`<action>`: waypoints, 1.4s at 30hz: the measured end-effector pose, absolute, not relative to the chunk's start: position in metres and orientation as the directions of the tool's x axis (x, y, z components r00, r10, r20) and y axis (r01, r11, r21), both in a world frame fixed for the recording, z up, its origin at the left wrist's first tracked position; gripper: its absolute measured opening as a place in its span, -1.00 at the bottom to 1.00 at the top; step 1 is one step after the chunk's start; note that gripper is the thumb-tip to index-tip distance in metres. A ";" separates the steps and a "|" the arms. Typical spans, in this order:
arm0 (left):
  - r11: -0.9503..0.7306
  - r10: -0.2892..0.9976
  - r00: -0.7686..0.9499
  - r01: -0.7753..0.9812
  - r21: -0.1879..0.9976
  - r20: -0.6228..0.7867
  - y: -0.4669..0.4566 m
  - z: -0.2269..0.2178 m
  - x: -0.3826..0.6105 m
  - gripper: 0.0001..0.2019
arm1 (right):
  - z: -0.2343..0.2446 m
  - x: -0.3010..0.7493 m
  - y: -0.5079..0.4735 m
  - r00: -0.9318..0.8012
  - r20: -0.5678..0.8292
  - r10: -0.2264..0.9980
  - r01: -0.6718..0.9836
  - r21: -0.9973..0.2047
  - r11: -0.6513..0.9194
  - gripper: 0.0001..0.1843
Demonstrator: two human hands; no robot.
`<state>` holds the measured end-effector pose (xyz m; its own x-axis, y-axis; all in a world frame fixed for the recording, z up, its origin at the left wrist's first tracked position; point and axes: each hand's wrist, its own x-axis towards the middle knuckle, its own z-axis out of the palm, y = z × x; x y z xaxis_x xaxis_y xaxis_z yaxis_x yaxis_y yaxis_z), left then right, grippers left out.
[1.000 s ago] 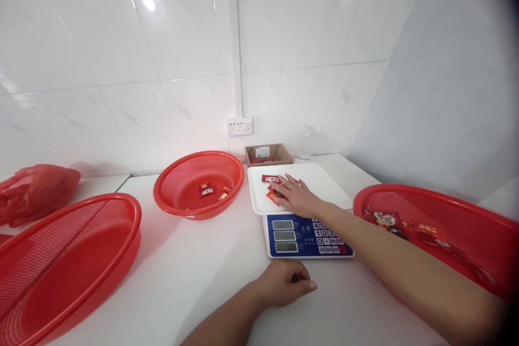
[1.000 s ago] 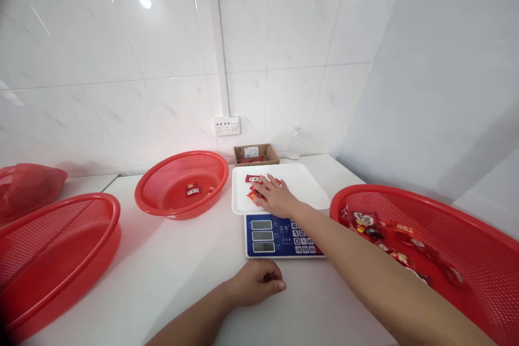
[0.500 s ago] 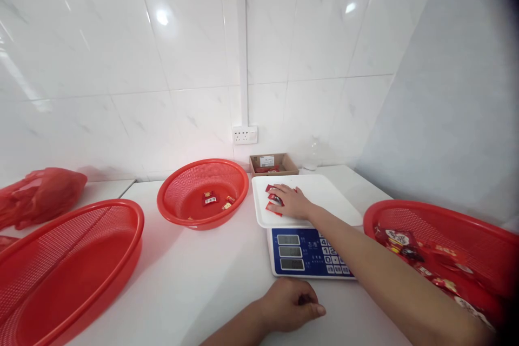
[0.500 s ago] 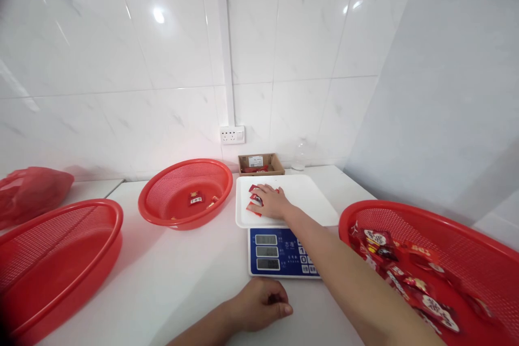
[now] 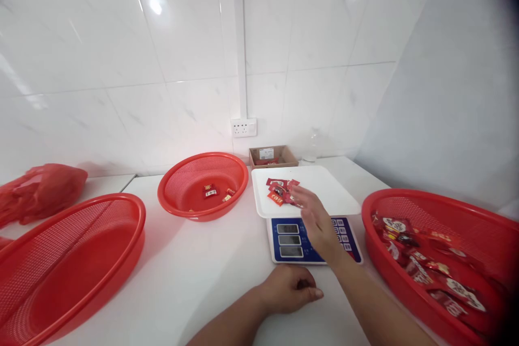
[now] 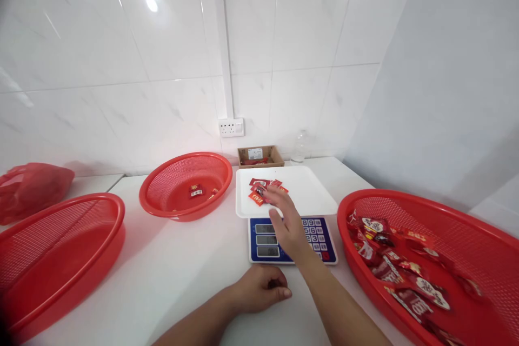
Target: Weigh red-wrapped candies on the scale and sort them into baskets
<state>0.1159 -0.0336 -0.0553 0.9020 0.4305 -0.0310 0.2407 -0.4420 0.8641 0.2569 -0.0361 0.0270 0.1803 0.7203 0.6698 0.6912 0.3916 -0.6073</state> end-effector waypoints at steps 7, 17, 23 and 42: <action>-0.459 0.426 0.904 0.184 0.869 0.034 -0.034 -0.056 0.117 -0.77 | -0.062 0.257 -0.121 0.326 0.322 0.889 0.441 -0.883 0.158 -0.65; -0.393 0.444 0.894 0.134 0.910 0.061 -0.036 -0.055 0.118 -0.84 | -0.060 0.254 -0.125 0.262 0.138 0.955 0.395 -0.918 0.025 -0.62; -0.256 0.466 0.885 0.133 0.958 0.002 -0.041 -0.040 0.121 -0.86 | -0.059 0.255 -0.127 0.222 0.121 0.967 0.401 -0.916 0.023 -0.64; -0.446 0.890 0.406 0.872 0.202 0.210 0.054 0.037 -0.006 -0.52 | -0.055 0.256 -0.134 0.148 0.118 0.982 0.476 -0.879 0.034 -0.69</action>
<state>-0.0061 0.0543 0.0370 0.4059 0.8896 0.2096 0.8722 -0.4455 0.2017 0.2564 -0.1340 -0.0551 0.1485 0.9818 0.1181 0.4761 0.0337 -0.8787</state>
